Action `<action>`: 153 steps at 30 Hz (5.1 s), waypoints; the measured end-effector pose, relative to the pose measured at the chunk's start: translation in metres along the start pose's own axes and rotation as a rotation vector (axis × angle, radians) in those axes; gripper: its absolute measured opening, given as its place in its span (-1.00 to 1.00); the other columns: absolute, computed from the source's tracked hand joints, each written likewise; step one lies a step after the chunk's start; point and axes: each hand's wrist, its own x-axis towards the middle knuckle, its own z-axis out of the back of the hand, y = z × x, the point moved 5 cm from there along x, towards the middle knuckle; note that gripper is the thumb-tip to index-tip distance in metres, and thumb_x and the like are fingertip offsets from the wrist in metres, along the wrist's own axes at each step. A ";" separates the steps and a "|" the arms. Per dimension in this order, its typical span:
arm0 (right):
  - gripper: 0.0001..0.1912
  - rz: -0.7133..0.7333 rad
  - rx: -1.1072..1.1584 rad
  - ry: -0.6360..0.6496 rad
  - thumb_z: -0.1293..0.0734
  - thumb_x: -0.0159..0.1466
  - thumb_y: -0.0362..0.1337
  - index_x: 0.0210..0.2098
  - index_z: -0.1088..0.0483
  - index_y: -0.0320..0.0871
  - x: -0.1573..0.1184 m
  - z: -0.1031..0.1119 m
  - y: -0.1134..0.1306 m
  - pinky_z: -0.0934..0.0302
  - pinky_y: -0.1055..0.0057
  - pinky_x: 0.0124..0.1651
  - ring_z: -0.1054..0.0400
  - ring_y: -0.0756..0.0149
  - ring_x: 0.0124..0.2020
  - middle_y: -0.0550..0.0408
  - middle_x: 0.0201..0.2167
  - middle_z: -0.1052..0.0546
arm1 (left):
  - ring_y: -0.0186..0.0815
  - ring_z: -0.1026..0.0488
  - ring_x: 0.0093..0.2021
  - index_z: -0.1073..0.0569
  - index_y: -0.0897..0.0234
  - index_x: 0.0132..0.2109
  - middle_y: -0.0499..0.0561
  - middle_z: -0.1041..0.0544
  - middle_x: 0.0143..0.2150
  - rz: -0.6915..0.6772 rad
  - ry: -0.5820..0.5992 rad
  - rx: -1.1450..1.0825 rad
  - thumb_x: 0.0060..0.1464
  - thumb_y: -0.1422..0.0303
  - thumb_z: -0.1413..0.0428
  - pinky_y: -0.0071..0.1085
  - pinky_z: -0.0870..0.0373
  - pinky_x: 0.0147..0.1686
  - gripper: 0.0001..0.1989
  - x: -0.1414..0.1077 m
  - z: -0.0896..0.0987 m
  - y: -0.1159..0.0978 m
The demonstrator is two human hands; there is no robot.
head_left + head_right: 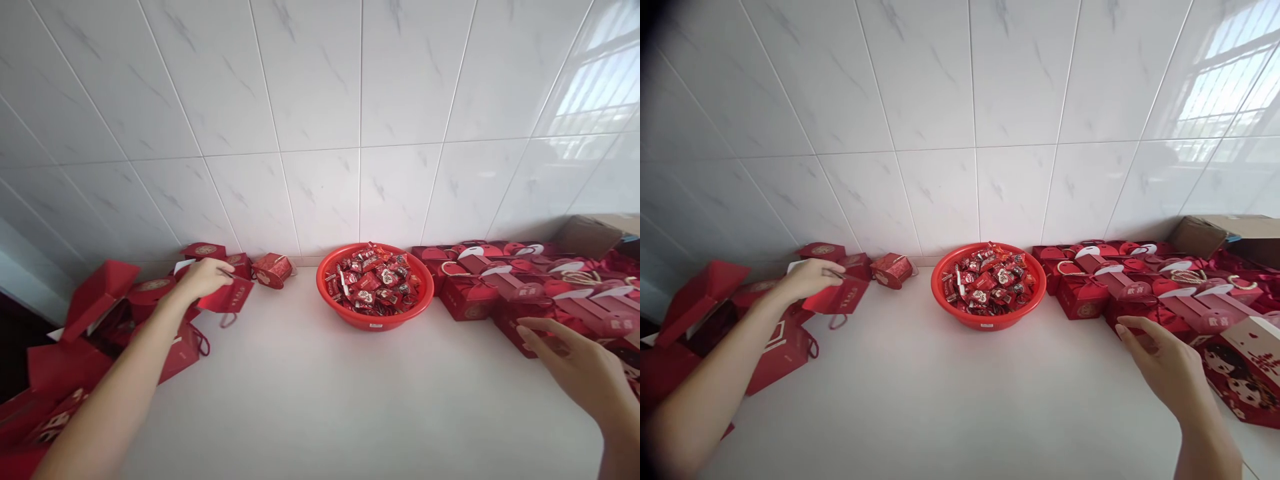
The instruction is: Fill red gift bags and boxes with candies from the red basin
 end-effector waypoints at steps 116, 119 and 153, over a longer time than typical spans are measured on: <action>-0.70 0.534 0.578 0.385 -0.34 0.23 -0.10 -0.12 -0.39 -0.13 0.051 -0.202 0.157 -0.31 0.27 -0.11 -0.44 0.19 -0.16 0.00 -0.19 -0.55 | -0.16 -0.51 -0.03 -0.54 0.26 -0.06 0.06 -0.60 -0.05 -0.401 0.326 -0.494 -0.03 0.34 -0.26 -0.28 -0.41 0.01 -0.67 -0.004 -0.225 -0.161; -0.67 0.515 0.669 0.462 -0.36 0.22 0.02 -0.30 -0.39 -0.15 0.044 -0.198 0.163 -0.27 0.33 -0.22 -0.40 0.24 -0.29 0.08 -0.36 -0.50 | -0.14 -0.51 -0.02 -0.51 0.32 -0.04 0.14 -0.57 -0.04 -0.367 0.351 -0.754 -0.07 0.19 -0.29 -0.26 -0.44 -0.03 -0.55 -0.011 -0.224 -0.166; -0.70 -0.280 1.322 0.449 -0.55 -0.04 -0.13 -0.35 -0.54 -0.13 0.038 -0.206 0.128 -0.27 0.48 -0.67 -0.43 0.35 -0.57 0.11 -0.41 -0.53 | -0.20 -0.53 -0.26 -0.57 0.37 -0.01 0.02 -0.61 -0.32 -0.310 0.506 -0.386 -0.12 0.37 -0.24 -0.32 -0.43 -0.17 -0.55 0.011 -0.211 -0.130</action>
